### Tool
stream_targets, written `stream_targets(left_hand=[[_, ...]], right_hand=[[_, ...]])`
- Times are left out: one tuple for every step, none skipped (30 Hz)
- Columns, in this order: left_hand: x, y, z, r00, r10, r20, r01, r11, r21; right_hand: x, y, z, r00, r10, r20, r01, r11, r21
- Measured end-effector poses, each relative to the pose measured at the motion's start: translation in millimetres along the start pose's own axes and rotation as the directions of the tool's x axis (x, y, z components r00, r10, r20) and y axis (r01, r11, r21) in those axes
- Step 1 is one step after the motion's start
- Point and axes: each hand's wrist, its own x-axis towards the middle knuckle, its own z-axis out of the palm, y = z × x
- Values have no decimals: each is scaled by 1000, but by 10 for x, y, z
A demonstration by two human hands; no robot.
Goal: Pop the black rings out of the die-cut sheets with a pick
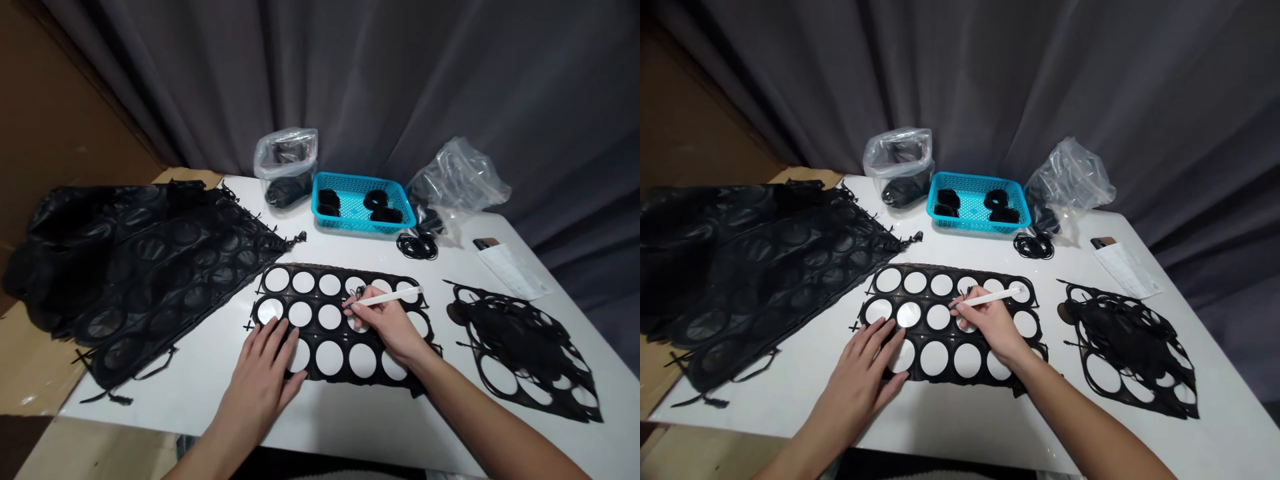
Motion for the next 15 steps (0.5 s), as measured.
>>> stream_targets(left_hand=[[32,17,4,1000,8,12,-8,1000,1],[67,35,8,999,23,29,-23,1000,-4],[102,54,15,998,43,51,-42,999,-12],[135,73,23,995,63,73,-62,998,-19],[164,91,32,993,79,92,-77,997,-23],[189,105,43,990,91,105,-89,996,-24],[207,117,53,989,97,114,-95,995,-24],[221,124,63,988,99,121,-96,995,-24],[229,129,70,987,98,125,-96,995,-26],[232,130,76,987,97,129,-94,995,-30],[234,129,78,986,96,133,-93,995,-35],[233,128,79,986,96,137,-91,995,-38],[232,125,79,986,94,139,-90,995,-38],[231,123,78,986,94,141,-89,995,-37],[231,122,77,985,93,143,-89,995,-34]], right_hand=[[-12,26,35,1000,-21,9,21,998,-54],[-23,53,66,999,-43,26,46,992,-116],[-32,80,95,996,-68,54,77,979,-186],[-40,107,118,992,-98,85,117,958,-262],[-47,132,137,984,-135,114,166,928,-334],[-52,155,150,975,-170,142,213,893,-396],[-55,173,160,966,-199,164,252,859,-445],[-57,187,166,959,-219,178,279,831,-482],[-59,195,170,955,-233,183,295,810,-507],[-59,196,173,953,-240,184,302,795,-526],[-58,193,176,952,-242,186,305,785,-539],[-56,185,179,952,-240,187,304,778,-549],[-53,174,181,952,-239,189,304,773,-557],[-50,163,183,952,-238,193,306,769,-561],[-45,153,184,950,-240,197,311,764,-566]])
